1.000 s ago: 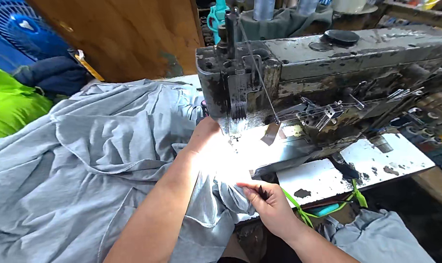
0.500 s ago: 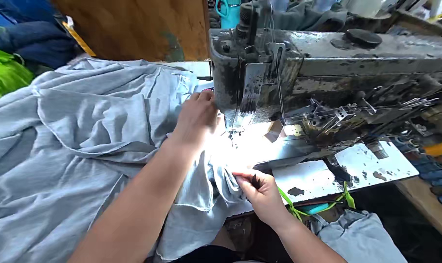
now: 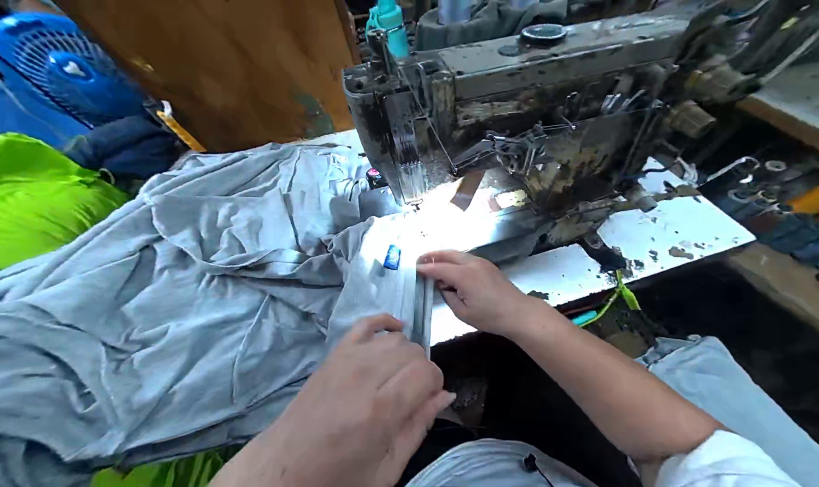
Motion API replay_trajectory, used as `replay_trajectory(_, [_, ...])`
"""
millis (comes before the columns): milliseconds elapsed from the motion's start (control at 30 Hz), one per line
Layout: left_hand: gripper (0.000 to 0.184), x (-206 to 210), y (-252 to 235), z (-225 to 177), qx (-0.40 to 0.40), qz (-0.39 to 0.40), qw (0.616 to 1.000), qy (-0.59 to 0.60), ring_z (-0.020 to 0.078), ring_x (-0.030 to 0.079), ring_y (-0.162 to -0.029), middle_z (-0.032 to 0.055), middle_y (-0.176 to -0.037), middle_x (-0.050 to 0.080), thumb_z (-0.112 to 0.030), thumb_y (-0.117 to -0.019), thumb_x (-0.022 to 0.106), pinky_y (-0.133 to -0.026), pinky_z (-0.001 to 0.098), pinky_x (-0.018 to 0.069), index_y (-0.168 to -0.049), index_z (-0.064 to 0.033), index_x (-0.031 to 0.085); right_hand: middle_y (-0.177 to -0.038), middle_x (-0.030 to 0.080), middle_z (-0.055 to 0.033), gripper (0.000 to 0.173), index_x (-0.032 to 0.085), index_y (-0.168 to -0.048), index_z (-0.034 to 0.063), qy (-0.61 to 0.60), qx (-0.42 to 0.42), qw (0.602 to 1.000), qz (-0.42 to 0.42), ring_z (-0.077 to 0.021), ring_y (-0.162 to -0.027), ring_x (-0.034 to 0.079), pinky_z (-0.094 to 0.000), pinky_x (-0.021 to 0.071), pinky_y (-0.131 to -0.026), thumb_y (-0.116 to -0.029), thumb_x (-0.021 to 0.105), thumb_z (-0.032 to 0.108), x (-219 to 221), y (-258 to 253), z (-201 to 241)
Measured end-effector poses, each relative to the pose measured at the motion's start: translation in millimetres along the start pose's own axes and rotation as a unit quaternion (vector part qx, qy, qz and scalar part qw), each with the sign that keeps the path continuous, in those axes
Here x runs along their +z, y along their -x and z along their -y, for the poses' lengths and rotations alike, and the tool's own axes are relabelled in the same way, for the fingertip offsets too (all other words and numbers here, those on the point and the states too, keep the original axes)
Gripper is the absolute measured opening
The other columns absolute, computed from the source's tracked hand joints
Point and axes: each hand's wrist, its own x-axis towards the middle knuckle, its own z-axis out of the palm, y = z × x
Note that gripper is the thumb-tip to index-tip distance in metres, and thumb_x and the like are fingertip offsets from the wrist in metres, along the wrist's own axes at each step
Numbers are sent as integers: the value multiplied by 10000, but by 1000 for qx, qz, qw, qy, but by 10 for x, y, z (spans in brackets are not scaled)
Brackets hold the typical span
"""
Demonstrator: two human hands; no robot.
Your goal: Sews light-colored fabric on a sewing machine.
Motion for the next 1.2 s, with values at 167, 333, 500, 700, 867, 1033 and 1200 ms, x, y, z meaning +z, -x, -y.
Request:
replay_trajectory(167, [469,134,-144,131,-6,-90,996,-10,131,647,-937,7,-929,676,-567,-908,703,-1034,446,445,-1124,-156,638,-909,734,-120,124,732,-952,-13,-90,-146,985,22,-159,-830,704,-272,578,-786,-966,627,52,-244,387,399])
replay_trajectory(333, [164,625,104,599,66,-36,986,-148,282,697,-1014,65,-984,715,-91,-956,583,-1055,680,405,-1063,-138,697,-941,710,-91,196,715,-933,7,-148,-38,988,-6,-72,-777,669,-185,573,-725,-1022,600,139,-82,1047,344])
replay_trajectory(500, [210,494,124,570,76,-12,978,-192,261,687,-1036,56,-968,692,-54,-1021,483,-1074,693,393,-1026,-112,685,-987,710,-86,162,709,-997,-4,-215,8,975,-47,-25,-745,654,-142,565,-692,-1023,610,122,175,1142,174])
replay_trajectory(700, [238,182,-202,682,-6,71,976,-206,341,699,-994,119,-1001,697,91,-919,567,-1041,714,409,-1000,-65,727,-953,715,-85,145,723,-984,-19,-200,22,978,-47,-31,-736,656,-154,568,-683,-1000,625,87,212,677,-52])
replay_trajectory(867, [197,260,-218,907,27,37,974,-223,332,656,-1132,98,-1111,683,0,-847,634,-1091,745,342,-999,-106,700,-933,718,-77,164,736,-973,-6,-185,33,982,-29,-49,-758,660,-186,570,-704,-1004,620,106,223,416,-123])
replay_trajectory(1033, [242,295,-235,841,45,87,981,-169,328,611,-1257,53,-1195,689,13,-871,623,-1055,734,382,-1068,-121,666,-899,697,-82,152,722,-959,-20,-203,32,978,-20,-49,-748,649,-177,563,-692,-983,654,114,218,343,-97])
replay_trajectory(1200, [251,257,-272,797,42,98,979,-176,333,668,-1155,87,-1106,699,44,-902,558,-994,681,459,-1074,-101,670,-884,681,-63,174,707,-902,-17,-243,51,968,-35,-17,-705,610,-152,532,-630,-953,713,150,204,304,-58])
